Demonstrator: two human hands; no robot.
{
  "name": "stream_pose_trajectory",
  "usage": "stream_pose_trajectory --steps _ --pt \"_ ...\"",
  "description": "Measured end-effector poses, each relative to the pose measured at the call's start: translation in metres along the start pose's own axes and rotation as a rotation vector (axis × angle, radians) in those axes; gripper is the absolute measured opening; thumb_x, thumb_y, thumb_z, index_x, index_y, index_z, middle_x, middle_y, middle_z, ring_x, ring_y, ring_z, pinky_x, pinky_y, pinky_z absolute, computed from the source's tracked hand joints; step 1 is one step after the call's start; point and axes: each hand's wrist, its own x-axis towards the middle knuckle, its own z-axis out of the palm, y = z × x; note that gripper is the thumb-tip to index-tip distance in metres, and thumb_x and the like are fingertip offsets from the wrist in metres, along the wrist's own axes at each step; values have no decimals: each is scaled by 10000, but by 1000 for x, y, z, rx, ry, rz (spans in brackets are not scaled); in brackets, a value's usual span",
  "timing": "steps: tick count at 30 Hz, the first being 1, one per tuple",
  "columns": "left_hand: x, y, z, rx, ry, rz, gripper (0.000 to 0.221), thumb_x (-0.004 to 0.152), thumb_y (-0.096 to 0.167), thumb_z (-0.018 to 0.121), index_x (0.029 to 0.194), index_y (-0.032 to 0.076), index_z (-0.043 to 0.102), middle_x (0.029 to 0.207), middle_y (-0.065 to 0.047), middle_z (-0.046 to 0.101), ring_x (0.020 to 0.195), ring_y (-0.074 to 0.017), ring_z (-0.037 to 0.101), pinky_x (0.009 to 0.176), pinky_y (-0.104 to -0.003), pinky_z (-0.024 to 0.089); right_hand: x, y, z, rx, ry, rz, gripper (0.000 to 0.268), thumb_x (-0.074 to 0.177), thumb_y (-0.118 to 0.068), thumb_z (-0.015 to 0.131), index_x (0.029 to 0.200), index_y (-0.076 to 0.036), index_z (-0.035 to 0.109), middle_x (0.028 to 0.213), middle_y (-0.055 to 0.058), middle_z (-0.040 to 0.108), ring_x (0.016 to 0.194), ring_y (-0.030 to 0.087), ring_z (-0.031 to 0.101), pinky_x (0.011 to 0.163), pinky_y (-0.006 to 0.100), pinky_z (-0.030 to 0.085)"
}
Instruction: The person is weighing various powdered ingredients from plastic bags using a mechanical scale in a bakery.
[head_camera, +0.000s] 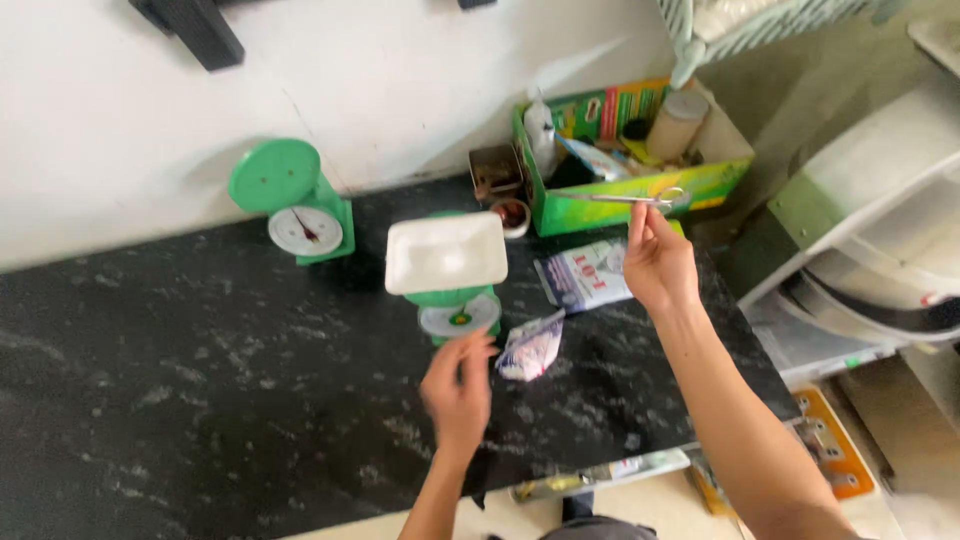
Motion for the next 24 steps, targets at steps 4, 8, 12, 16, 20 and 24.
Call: stream_pose_trajectory --steps 4,8,12,16,20,24 --pt "17 51 63 -631 -434 -482 334 1036 268 617 1217 9 726 808 -44 682 629 -117 631 587 -280 548 -72 14 -15 -166 -69 -30 170 1051 3 568 1209 -19 626 1134 74 722 1028 172 732 943 251 609" --pt "5 43 96 -805 -454 -547 358 1056 315 619 1165 -11 717 753 -55 652 567 -128 623 527 -274 510 -118 -1 -40 -495 -399 -33 69 1116 -14 592 1173 -46 614 1183 168 718 1046 207 717 948 294 584" --pt "-7 29 97 -886 -471 -534 353 1062 309 623 1124 -30 703 778 -55 642 621 -126 650 572 -284 563 -153 -21 -23 -1078 -314 -52 118 1046 -30 639 1163 -25 654 1220 163 726 1028 209 703 907 353 579" --pt "-14 9 101 -788 -480 -440 336 1065 286 604 1079 -40 683 797 -63 653 657 -128 673 587 -287 584 -173 -30 -3 -1352 -256 -160 272 985 -75 641 1250 -27 677 1261 88 710 1098 142 684 888 308 592" --pt "-18 10 100 -702 -496 -367 339 1079 288 580 1085 -38 673 810 -63 659 669 -116 671 600 -268 578 -185 -22 11 -1643 -281 -302 290 1022 -77 680 1302 -3 698 1192 120 694 1031 140 646 845 284 542" --pt "-21 7 101 -597 -544 -334 351 1089 297 568 1108 -35 678 821 -60 664 684 -105 670 615 -251 570 -189 -11 20 -1989 -378 -240 394 919 -89 709 1311 -57 686 1172 98 760 980 123 719 829 292 582"
